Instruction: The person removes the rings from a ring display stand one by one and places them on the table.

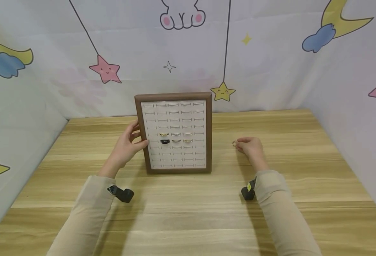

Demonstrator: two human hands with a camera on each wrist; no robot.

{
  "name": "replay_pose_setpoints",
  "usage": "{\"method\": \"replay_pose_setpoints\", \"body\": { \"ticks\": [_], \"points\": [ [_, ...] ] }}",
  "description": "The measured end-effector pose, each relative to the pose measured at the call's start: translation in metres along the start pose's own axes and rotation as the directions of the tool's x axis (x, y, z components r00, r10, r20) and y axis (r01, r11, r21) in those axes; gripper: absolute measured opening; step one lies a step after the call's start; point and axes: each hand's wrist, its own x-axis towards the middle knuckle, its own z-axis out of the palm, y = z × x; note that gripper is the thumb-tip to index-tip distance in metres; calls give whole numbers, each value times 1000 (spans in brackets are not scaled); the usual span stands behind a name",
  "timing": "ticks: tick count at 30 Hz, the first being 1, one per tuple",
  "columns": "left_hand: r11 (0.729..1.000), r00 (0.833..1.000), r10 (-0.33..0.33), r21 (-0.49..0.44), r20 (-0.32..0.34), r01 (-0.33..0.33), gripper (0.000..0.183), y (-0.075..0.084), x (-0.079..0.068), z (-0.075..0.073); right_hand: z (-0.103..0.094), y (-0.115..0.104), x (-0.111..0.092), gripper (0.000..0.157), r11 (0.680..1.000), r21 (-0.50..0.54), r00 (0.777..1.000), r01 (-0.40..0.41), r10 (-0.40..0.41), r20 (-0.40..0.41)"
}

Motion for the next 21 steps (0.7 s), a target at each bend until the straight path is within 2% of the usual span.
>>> {"method": "replay_pose_setpoints", "body": {
  "ticks": [7, 11, 16, 21],
  "points": [
    [1000, 1000, -3, 8, 3, 3, 81, -1, 1, 0, -1, 0, -2, 43, 983, -181, 998, 34, -42, -39],
    [1000, 1000, -7, 15, 2, 7, 81, -1, 1, -1, 0, -7, -4, 42, 967, -247, 992, 62, -86, -88],
    [1000, 1000, -12, 18, 2, 12, 80, -1, 1, -1, 4, -21, -12, 41, 951, -272, 977, 145, -182, -116],
    [999, 1000, -12, 32, 3, 12, 79, -2, 1, -1, 12, -40, -22, 39, 934, -259, 951, 245, -284, -125]
  ]
}}
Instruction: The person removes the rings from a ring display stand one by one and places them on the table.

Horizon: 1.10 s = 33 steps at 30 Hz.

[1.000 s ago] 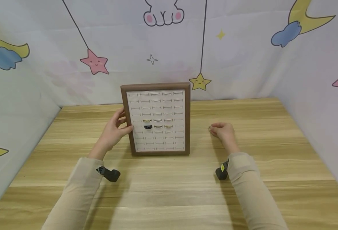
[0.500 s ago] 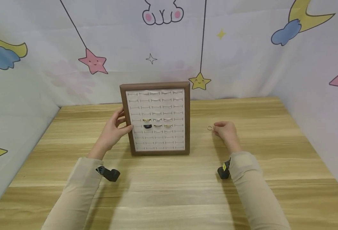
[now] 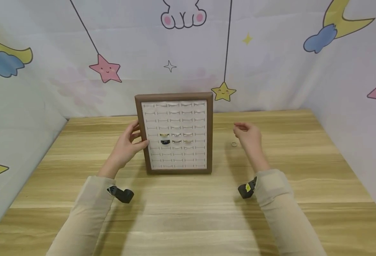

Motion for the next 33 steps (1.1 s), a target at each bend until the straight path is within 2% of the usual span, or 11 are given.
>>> {"method": "replay_pose_setpoints", "body": {
  "ticks": [8, 13, 23, 29, 33],
  "points": [
    [1000, 1000, 13, -12, 0, -13, 79, 1, -2, 0, 8, -42, -17, 37, 982, 154, 993, 113, -105, -57],
    [1000, 1000, 12, -8, 4, -12, 79, 1, -1, 0, 18, -59, -29, 33, 960, 182, 977, 211, -207, -42],
    [1000, 1000, 11, -14, 4, -11, 80, 1, -1, 1, 48, -70, -45, 21, 946, 8, 942, 325, -324, 85],
    [1000, 1000, 8, -13, 3, -8, 80, 1, -1, 1, 67, -65, -51, 17, 896, -135, 903, 422, -403, 147],
    [1000, 1000, 0, -10, 3, 0, 80, 1, -1, 1, 75, -60, -54, 16, 860, -187, 877, 475, -445, 182]
  ]
}}
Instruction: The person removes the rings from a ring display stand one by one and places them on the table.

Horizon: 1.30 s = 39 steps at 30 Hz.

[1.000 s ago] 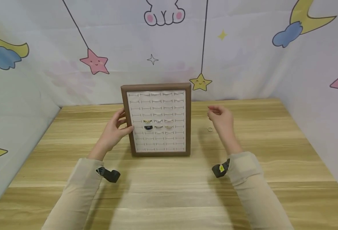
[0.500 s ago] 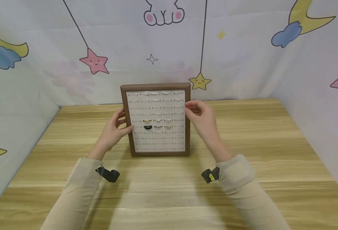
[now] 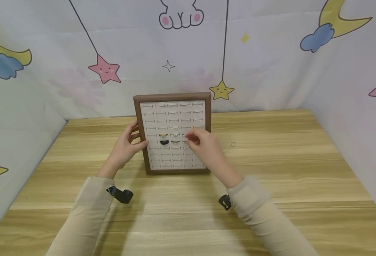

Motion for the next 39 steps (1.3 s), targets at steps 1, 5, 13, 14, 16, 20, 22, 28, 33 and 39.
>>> {"method": "replay_pose_setpoints", "body": {
  "ticks": [1, 5, 13, 14, 16, 20, 22, 28, 33, 39],
  "points": [
    [1000, 1000, -1, 2, 0, 1, 80, 0, 0, 0, 2, 0, -1, 16, 1000, -11, 1000, 12, -12, 2],
    [1000, 1000, 0, -1, 1, 0, 80, 0, 0, 0, 8, 2, -3, 15, 997, -62, 998, 54, -55, -15],
    [1000, 1000, 2, -6, 3, -2, 80, 0, -1, 0, 18, 5, -6, 11, 953, -232, 971, 195, -221, -91],
    [1000, 1000, 1, -5, 3, -1, 80, 0, -1, 0, 19, 5, -6, 11, 946, -247, 966, 209, -240, -99],
    [1000, 1000, -2, -3, 5, 2, 80, 0, -1, 0, 22, 6, -7, 12, 935, -270, 956, 230, -269, -114],
    [1000, 1000, -5, -6, 5, 5, 80, 0, -2, 0, 25, 7, -7, 12, 922, -299, 945, 247, -298, -138],
    [1000, 1000, -4, -6, 2, 4, 79, 0, -2, 0, 26, 8, -7, 12, 919, -308, 943, 247, -301, -141],
    [1000, 1000, 2, -7, -1, -2, 79, 1, -1, 0, 23, 9, -6, 11, 920, -301, 943, 249, -302, -141],
    [1000, 1000, -5, -2, 5, 5, 79, 0, -1, 1, 22, 12, -6, 12, 930, -263, 943, 257, -301, -142],
    [1000, 1000, -3, -4, 1, 3, 79, 0, -1, 1, 21, 13, -7, 12, 925, -265, 939, 274, -316, -133]
  ]
}}
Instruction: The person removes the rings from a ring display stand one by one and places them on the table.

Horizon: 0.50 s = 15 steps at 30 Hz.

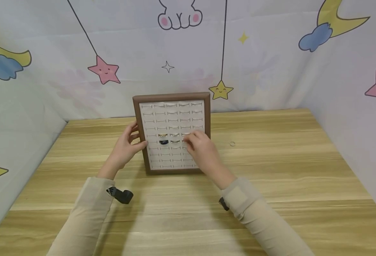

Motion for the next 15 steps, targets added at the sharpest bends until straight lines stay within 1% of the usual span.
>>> {"method": "replay_pose_setpoints", "body": {
  "ticks": [4, 7, 9, 15],
  "points": [
    [1000, 1000, 6, -4, -5, -6, 79, 0, 1, 0, 0, 0, 1, 12, 1000, -24, 1000, 5, -5, 7],
    [1000, 1000, 1, -3, -3, -1, 79, 0, 1, 0, -1, 1, 2, 12, 1000, -16, 1000, -8, 8, 16],
    [1000, 1000, -1, -3, 1, 1, 79, 0, 0, -1, -1, 2, 2, 13, 1000, 9, 1000, -17, 17, 22],
    [1000, 1000, -6, 2, 3, 6, 79, 1, -1, 0, -4, 7, 3, 15, 991, 127, 999, -40, 36, 37]
  ]
}}
